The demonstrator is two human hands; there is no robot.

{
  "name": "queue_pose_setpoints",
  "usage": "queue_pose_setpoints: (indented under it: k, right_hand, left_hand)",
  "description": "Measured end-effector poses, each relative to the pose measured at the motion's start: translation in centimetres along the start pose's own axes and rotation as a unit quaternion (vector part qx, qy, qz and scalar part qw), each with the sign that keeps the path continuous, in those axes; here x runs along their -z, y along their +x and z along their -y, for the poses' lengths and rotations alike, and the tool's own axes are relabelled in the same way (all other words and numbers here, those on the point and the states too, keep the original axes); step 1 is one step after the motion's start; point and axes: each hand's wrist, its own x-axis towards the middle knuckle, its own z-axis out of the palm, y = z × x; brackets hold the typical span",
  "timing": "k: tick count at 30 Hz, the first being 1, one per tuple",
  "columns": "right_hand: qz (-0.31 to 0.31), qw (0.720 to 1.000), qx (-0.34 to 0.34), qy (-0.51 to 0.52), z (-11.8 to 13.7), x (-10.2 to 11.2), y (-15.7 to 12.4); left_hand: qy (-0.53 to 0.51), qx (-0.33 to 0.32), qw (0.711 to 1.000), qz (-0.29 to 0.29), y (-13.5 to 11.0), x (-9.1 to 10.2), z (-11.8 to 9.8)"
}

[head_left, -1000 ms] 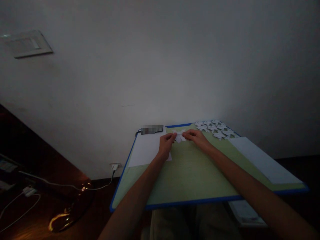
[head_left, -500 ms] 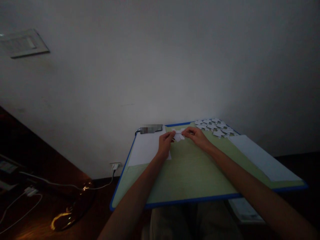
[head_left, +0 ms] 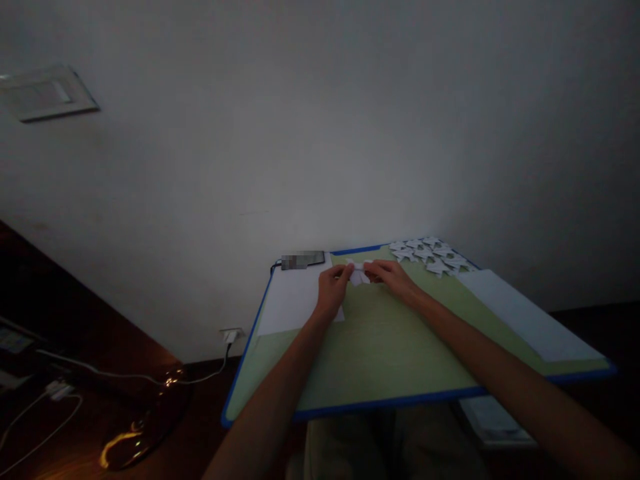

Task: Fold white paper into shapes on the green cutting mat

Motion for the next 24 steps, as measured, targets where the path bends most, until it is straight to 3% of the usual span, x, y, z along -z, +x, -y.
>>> queue_pose_setpoints:
  k: [10,24]
  right_hand:
    - [-0.009,0.999,-0.003,0.032,-0.4,-0.3,-0.1]
    - [-0.019,0.993,0.089,-0.069,-0.6,0.1,0.2]
  left_hand:
    - [0.010,-0.008,1.000,0.010,-0.4,-0.2,-0.1]
    - [-0.082,0.037,0.996,0.003,-0.4,-0.3,0.0]
